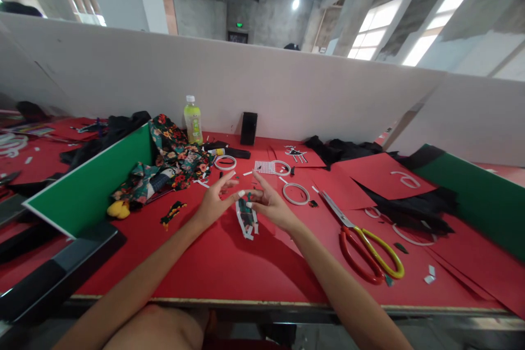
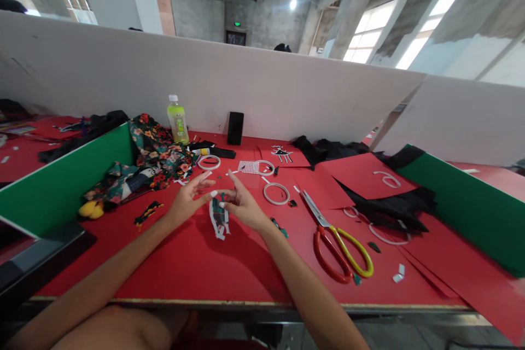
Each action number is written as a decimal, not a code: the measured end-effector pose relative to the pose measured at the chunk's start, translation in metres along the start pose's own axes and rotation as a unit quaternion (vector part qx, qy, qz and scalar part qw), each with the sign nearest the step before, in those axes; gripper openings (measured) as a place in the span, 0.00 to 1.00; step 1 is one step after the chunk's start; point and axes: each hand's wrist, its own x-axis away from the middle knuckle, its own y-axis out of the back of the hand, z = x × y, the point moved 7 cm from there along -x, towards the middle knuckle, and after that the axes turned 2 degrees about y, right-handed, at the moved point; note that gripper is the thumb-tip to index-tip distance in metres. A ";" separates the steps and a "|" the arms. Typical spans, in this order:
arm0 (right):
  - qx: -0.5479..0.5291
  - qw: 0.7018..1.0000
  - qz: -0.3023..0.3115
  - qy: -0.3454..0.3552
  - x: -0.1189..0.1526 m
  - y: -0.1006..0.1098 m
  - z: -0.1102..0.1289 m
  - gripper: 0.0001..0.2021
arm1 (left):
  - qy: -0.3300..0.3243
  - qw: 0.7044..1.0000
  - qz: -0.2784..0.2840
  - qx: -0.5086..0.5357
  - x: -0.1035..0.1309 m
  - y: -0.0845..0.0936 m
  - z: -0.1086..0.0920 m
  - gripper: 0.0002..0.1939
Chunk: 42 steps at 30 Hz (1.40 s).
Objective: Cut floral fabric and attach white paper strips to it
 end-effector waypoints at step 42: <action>-0.047 0.990 -0.072 -0.111 0.005 0.016 -0.019 0.30 | 0.074 0.989 -0.066 0.109 0.003 0.003 0.004 0.24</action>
